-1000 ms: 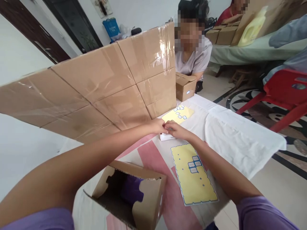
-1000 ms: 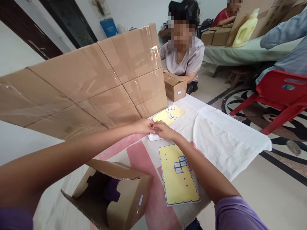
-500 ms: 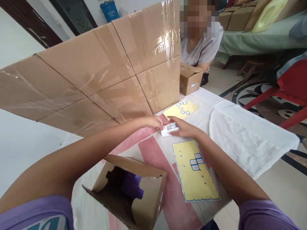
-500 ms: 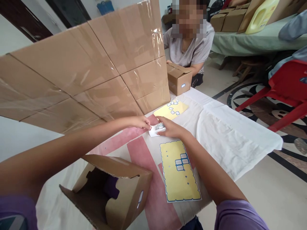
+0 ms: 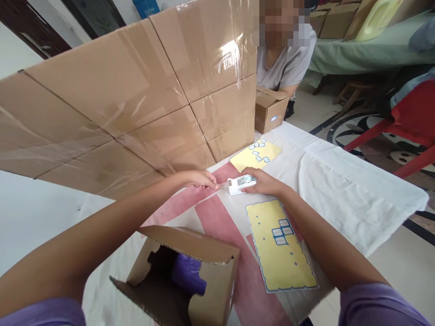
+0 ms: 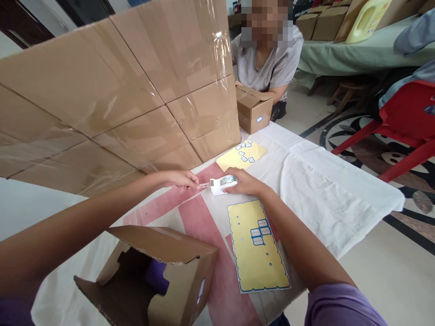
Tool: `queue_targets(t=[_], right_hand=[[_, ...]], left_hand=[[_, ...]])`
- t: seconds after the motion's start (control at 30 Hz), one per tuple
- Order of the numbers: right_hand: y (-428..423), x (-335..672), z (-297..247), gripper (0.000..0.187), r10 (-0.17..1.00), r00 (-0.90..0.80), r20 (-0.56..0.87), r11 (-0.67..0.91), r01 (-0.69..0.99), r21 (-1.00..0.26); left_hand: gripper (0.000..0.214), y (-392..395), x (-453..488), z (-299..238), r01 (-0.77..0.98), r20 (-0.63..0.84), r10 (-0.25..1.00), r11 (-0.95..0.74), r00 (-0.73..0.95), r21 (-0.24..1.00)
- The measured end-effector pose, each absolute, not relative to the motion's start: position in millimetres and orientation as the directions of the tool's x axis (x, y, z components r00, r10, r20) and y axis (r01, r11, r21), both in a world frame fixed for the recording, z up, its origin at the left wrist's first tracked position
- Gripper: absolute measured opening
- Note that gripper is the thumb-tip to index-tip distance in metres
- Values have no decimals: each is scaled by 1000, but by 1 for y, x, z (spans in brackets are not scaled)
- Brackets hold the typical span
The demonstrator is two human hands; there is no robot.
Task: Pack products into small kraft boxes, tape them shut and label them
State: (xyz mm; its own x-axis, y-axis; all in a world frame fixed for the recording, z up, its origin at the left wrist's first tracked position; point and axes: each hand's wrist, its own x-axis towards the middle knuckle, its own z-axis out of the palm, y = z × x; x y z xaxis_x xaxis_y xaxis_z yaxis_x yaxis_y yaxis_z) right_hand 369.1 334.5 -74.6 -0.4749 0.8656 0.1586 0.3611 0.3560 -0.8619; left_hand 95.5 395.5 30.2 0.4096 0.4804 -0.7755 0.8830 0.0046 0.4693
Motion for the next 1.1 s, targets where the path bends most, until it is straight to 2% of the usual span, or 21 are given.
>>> queue_targets(t=[0.27,0.53,0.7,0.87,0.97,1.03,1.1], right_hand=[[335,369,-76,41,873,-461,158,333,329,-884],[336,369,-79,43,870,-456,189,357,319,-878],[333,368,-73,43,875,-448,182,342,308,-888],[335,368,-80,43,887,-447,113,271,308,-912],[339,372,-76,57,880,-458,129,312,349,-884],[335,373,-59,72,888,-414,199,373,395,-840],[319,367,-27,78,881,-381,282,440,436,-785]], left_hand=[[34,407,81,23,857,-766,452,4,457,515],[46,401,86,-28,761,-677,477,27,560,649],[50,390,74,-30,710,-600,570,40,561,703],[48,365,45,-11,650,-503,694,66,515,757],[42,337,17,10,599,-422,779,75,464,797],[38,313,-7,24,555,-366,838,92,406,827],[36,283,-31,35,501,-305,898,114,318,858]])
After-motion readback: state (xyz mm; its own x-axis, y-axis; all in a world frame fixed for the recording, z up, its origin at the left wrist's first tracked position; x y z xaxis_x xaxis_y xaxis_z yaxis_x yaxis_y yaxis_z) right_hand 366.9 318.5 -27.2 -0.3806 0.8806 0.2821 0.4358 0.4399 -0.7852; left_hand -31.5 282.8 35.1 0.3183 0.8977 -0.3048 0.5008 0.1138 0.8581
